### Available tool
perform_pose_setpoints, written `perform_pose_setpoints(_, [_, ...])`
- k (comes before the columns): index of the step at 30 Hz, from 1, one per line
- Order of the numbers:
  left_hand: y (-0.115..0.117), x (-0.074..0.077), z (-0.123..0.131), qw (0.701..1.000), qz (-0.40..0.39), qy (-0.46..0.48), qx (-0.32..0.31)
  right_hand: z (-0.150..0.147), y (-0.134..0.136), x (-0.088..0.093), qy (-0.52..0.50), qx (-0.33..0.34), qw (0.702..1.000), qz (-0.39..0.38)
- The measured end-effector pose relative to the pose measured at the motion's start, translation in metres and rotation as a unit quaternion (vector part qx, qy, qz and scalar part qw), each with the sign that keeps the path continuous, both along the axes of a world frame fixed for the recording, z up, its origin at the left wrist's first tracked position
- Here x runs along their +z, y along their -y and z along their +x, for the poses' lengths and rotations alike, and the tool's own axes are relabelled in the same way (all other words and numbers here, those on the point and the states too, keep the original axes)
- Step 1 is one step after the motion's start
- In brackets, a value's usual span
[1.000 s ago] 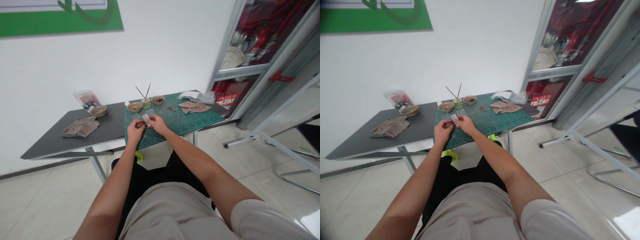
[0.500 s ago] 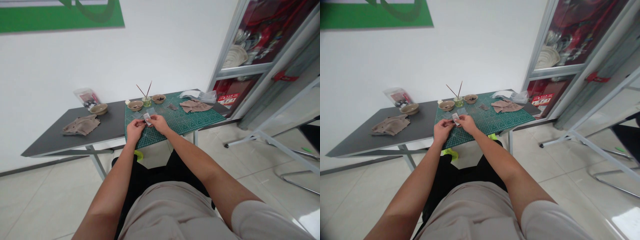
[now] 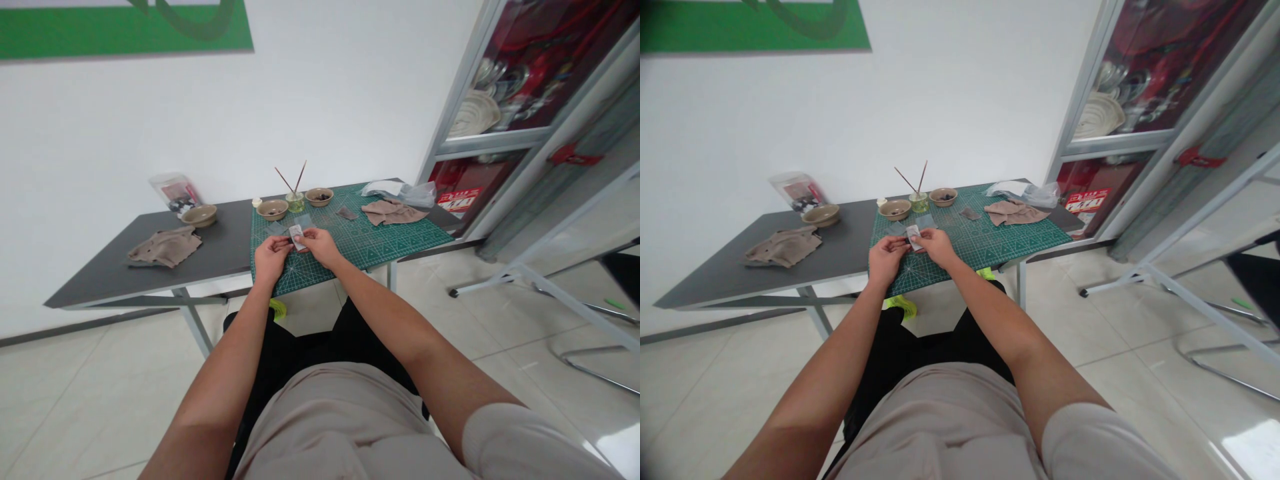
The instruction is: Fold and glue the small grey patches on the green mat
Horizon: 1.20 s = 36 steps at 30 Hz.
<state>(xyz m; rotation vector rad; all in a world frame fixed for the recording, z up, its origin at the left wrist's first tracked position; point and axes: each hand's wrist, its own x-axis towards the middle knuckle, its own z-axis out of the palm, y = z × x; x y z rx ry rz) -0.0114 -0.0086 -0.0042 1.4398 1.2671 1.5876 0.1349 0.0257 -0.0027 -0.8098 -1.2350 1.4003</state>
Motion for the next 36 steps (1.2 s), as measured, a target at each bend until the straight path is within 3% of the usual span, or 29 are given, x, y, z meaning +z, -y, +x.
perform_pose_setpoints(10, [0.000,0.001,-0.001,0.999,0.003,-0.035,-0.019,-0.001,-0.002,-0.005,0.033,-0.009,0.999,0.036])
perform_pose_setpoints(16, [0.001,0.000,0.000,0.998,0.026,-0.051,0.002,0.001,-0.002,-0.007,0.102,-0.021,0.987,0.121])
perform_pose_setpoints(27, [-0.005,-0.005,-0.002,0.999,0.035,-0.016,0.003,0.000,-0.008,-0.015,0.074,-0.032,0.988,0.130])
perform_pose_setpoints(36, [-0.001,-0.001,-0.002,0.996,0.023,-0.076,0.029,0.003,0.000,-0.010,0.147,-0.079,0.976,0.138])
